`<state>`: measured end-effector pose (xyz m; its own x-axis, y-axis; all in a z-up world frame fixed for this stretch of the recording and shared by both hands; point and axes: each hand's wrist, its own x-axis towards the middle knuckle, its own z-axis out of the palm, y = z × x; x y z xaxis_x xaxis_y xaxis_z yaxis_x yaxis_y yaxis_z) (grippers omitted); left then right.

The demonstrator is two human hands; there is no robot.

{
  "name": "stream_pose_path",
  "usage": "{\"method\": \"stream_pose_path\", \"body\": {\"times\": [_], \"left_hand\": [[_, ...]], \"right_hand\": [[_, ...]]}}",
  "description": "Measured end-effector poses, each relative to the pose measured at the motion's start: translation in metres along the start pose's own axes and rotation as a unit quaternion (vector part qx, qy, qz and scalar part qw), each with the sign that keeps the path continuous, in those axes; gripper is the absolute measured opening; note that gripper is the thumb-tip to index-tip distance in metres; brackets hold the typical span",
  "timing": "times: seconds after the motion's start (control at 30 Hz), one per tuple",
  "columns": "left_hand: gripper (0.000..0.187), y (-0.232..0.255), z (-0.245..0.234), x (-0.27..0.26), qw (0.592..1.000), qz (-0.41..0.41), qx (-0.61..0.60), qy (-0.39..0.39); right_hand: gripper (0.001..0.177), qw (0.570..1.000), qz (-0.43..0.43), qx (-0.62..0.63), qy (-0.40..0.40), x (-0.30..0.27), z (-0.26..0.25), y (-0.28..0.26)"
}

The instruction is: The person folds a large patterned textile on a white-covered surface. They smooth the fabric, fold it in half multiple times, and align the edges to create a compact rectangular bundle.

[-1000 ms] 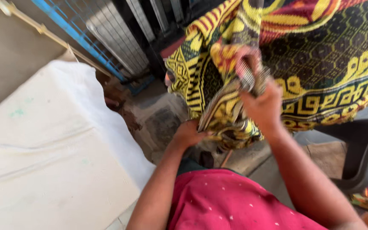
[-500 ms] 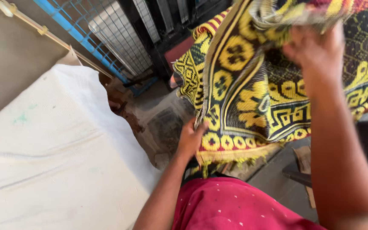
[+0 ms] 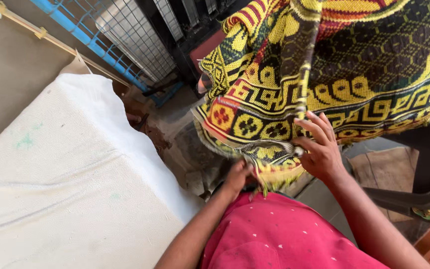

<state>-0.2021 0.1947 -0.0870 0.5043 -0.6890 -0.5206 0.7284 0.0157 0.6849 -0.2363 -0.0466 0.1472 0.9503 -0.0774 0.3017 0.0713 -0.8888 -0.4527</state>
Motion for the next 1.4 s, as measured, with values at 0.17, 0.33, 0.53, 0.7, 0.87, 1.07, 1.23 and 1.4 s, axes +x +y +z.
{"method": "stream_pose_path", "body": {"times": [0.17, 0.33, 0.53, 0.7, 0.87, 1.07, 1.23, 1.4], "left_hand": [[0.019, 0.072, 0.029, -0.008, 0.978, 0.055, -0.198, 0.019], [0.019, 0.120, 0.047, -0.012, 0.960, 0.145, -0.241, -0.017], [0.025, 0.116, 0.040, -0.011, 0.951, 0.145, -0.266, -0.063], [0.033, 0.115, 0.051, -0.010, 0.952, 0.042, -0.300, 0.033], [0.022, 0.122, 0.055, -0.002, 0.955, 0.061, -0.285, 0.044], [0.011, 0.103, 0.064, 0.016, 0.938, 0.135, -0.304, 0.094], [0.011, 0.101, 0.094, 0.023, 0.937, 0.159, -0.275, 0.144], [0.025, 0.079, 0.143, 0.004, 0.944, 0.089, -0.072, 0.309]], "right_hand": [[0.028, 0.995, -0.062, -0.028, -0.074, 0.025, 0.001, 0.004], [0.038, 0.999, 0.029, 0.025, -0.031, 0.027, 0.027, -0.006], [0.023, 0.911, 0.280, 0.255, 0.162, 0.012, 0.058, -0.012], [0.021, 0.938, 0.285, 0.169, 0.105, 0.008, 0.054, -0.001], [0.032, 0.971, 0.178, 0.117, -0.112, 0.016, 0.053, -0.022], [0.050, 0.954, 0.084, 0.231, -0.171, 0.015, 0.037, -0.003], [0.036, 0.944, 0.085, 0.228, -0.221, 0.012, 0.044, 0.033], [0.031, 0.944, 0.049, 0.249, -0.210, -0.011, 0.046, 0.054]]}}
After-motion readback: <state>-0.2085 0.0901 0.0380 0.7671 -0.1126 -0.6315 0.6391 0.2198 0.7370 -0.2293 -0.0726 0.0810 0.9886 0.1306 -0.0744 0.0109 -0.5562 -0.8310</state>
